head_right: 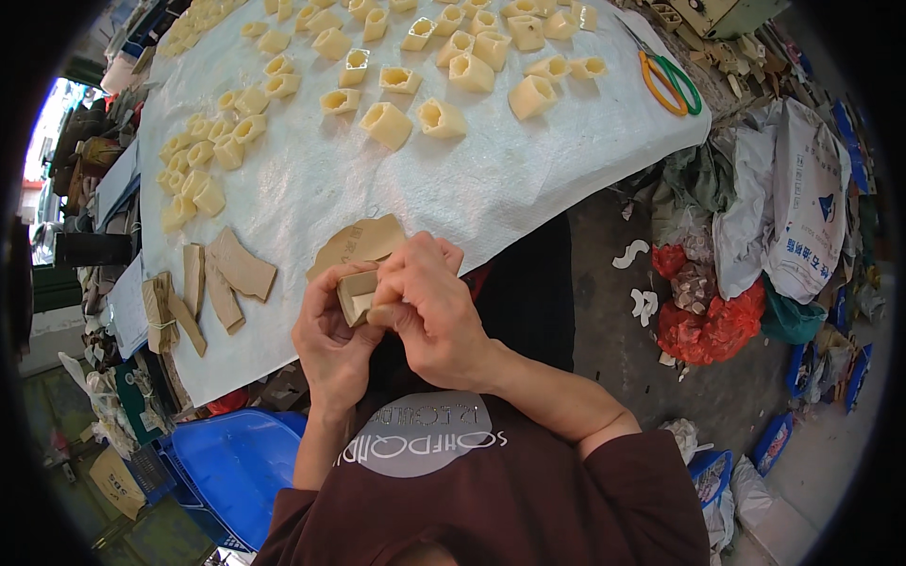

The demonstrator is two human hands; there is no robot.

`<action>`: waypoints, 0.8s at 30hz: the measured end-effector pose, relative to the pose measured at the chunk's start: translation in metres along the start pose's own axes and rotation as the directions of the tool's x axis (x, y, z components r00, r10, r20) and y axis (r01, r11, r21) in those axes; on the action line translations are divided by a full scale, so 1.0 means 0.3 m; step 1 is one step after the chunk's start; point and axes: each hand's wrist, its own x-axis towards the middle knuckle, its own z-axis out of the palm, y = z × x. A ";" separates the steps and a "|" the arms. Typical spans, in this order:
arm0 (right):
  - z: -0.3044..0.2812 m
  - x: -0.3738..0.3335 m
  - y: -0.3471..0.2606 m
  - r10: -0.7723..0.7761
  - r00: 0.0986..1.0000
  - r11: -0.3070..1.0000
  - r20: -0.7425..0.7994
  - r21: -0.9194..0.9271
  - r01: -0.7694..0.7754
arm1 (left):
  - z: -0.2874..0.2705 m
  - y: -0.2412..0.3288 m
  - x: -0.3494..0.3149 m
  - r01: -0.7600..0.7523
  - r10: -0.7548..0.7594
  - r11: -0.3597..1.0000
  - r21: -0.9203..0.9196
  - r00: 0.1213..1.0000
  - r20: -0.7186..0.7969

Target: The person smooths the edges of small, hollow, yellow plastic components using a piece of sandpaper. They pick up each component from a white cloth-covered table, rub the sandpaper against the edges, and place the finished item back on the table. The process is repeated for multiple units.

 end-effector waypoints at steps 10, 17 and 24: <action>0.006 0.001 -0.007 0.180 0.981 0.979 0.068 0.081 -0.185 | -0.008 0.000 -0.009 -0.259 0.231 0.859 0.442 0.966 0.118; -0.021 0.022 -0.009 0.160 0.983 0.984 0.088 0.067 -0.166 | 0.002 -0.029 -0.006 -0.304 0.300 0.892 0.334 0.952 0.065; -0.038 -0.022 0.031 0.409 0.890 0.767 0.202 0.453 -0.455 | 0.007 -0.029 0.002 -0.364 0.353 0.920 0.145 0.931 0.092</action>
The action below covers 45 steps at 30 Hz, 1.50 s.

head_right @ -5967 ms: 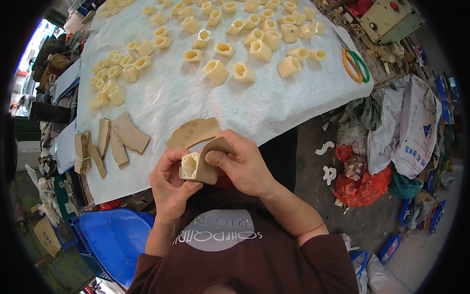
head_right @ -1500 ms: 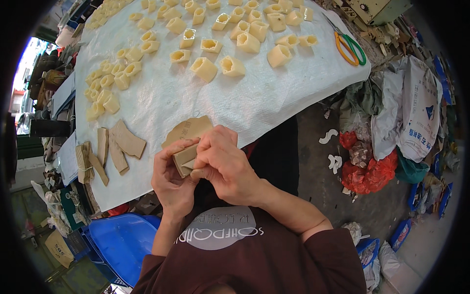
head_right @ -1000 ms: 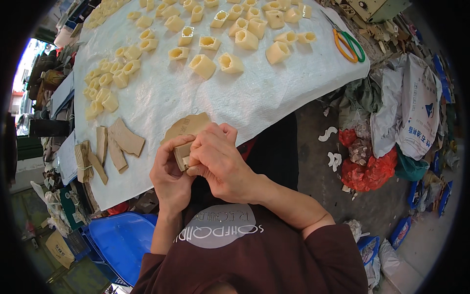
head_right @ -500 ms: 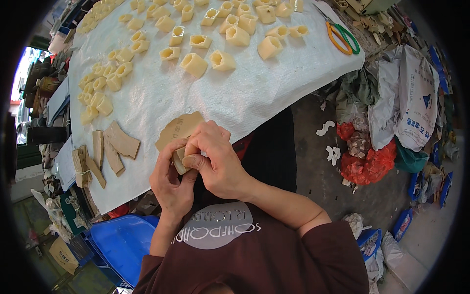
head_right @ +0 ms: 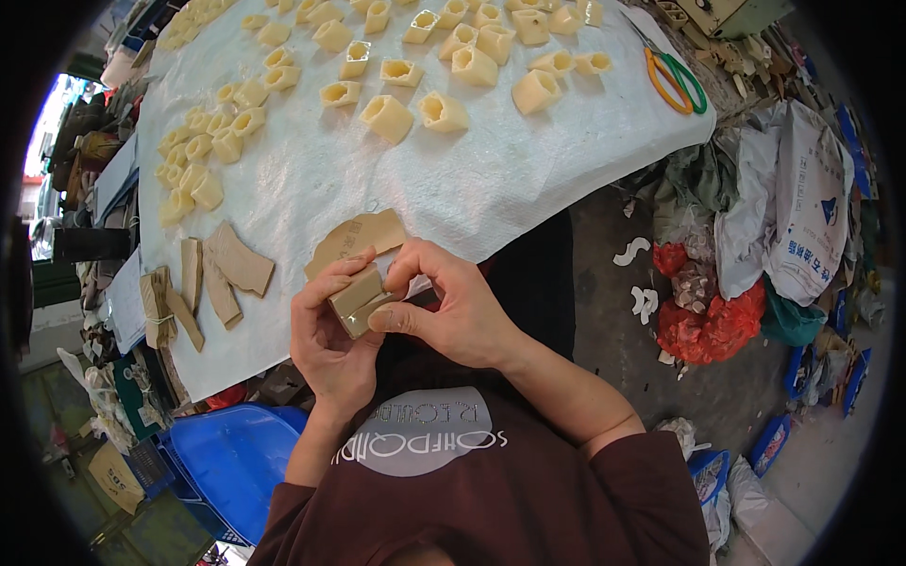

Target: The person smooths the edges of small, hollow, yellow plastic components using a piece of sandpaper. They pick up each component from a white cloth-covered table, rub the sandpaper against the edges, and place the finished item back on the table. The process is repeated for multiple units.

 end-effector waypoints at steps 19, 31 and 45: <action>0.049 -0.017 -0.023 0.024 0.993 1.000 -0.117 0.023 -0.021 | 0.017 0.004 -0.016 -0.021 0.023 0.999 0.038 0.998 -0.058; 0.018 -0.010 -0.005 -0.282 0.958 0.955 0.058 -0.080 0.286 | 0.021 -0.003 -0.006 0.061 -0.073 0.992 -0.110 0.991 -0.110; 0.050 0.000 -0.033 -0.178 0.980 0.973 -0.083 -0.162 0.163 | 0.008 -0.002 -0.008 -0.025 0.026 0.987 0.159 1.000 -0.004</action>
